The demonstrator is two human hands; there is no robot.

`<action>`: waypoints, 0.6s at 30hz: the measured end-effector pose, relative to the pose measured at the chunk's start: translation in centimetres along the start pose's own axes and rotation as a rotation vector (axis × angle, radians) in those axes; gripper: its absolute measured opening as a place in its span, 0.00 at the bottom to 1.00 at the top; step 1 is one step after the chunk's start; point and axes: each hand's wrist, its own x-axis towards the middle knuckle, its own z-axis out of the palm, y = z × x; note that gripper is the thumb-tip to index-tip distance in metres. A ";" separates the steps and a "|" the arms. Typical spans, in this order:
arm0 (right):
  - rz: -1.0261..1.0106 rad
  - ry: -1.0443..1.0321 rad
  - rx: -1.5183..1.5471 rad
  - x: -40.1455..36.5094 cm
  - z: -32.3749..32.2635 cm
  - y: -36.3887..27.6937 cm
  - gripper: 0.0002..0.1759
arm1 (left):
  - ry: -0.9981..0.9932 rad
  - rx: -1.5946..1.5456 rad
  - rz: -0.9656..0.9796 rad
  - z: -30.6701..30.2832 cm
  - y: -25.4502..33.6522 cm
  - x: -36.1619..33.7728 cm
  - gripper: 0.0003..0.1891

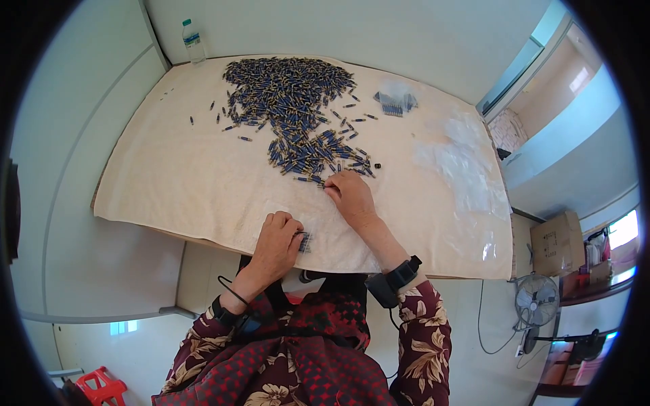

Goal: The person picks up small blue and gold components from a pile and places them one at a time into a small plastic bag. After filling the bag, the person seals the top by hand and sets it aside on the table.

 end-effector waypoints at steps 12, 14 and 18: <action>-0.027 0.062 0.020 -0.9 -0.1 -0.3 0.07 | 0.048 -0.088 0.021 -0.4 -0.7 -0.2 0.09; 0.024 0.041 0.077 -1.4 -0.6 -0.9 0.08 | 0.054 -0.159 -0.005 -0.6 -0.9 0.0 0.08; 0.406 -0.179 0.644 -2.1 -1.5 -2.3 0.08 | 0.074 -0.246 -0.059 -0.7 -1.1 0.3 0.07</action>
